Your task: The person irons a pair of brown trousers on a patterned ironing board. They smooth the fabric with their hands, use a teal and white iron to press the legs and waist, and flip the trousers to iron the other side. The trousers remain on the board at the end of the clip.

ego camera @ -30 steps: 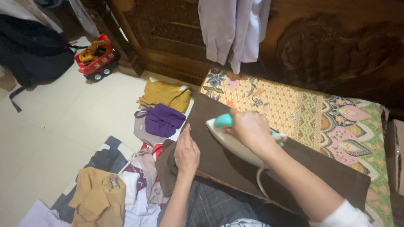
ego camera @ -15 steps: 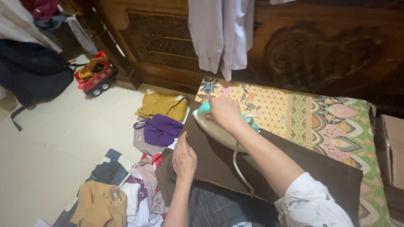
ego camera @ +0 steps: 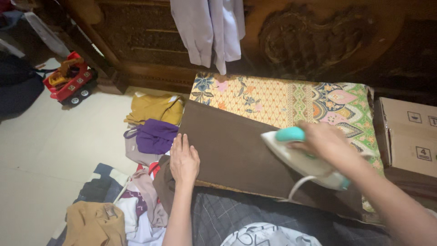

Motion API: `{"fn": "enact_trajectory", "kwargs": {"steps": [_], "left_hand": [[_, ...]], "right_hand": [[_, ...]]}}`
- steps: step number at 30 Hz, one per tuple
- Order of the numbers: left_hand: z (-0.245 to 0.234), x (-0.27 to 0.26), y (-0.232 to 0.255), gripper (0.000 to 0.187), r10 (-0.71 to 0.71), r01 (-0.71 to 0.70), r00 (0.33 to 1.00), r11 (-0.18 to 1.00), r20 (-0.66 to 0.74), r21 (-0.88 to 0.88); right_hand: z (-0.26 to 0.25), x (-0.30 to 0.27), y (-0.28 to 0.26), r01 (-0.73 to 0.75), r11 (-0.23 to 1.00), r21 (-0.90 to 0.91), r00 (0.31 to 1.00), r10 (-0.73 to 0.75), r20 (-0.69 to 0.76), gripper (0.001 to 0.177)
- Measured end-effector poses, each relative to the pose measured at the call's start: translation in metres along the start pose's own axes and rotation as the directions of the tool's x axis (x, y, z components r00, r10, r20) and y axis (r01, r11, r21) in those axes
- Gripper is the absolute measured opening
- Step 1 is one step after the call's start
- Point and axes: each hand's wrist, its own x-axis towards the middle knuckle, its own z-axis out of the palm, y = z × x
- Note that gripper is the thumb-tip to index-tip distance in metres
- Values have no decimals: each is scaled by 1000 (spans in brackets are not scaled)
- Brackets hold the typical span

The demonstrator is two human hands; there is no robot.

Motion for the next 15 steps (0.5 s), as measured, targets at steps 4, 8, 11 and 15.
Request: {"fn": "enact_trajectory", "kwargs": {"steps": [4,8,11,15], "left_hand": [[-2,1,2,49,9,-10,1000,999,12,34],[-6,1,2,50,6,-7,999,999,35,32],[-4,1,3,48,-1,0,1000,1000,21,21],[-1,-1,-1,44,-5,5,1000,1000,-5,0]], "right_hand": [[1,-17,37,-155,981,-114,973,171,155,67],[1,-25,43,-88,984,-154,993,99,66,76],[6,-26,18,0,999,-46,990,7,144,70],[12,-24,-39,187,979,-77,981,-182,67,62]]}}
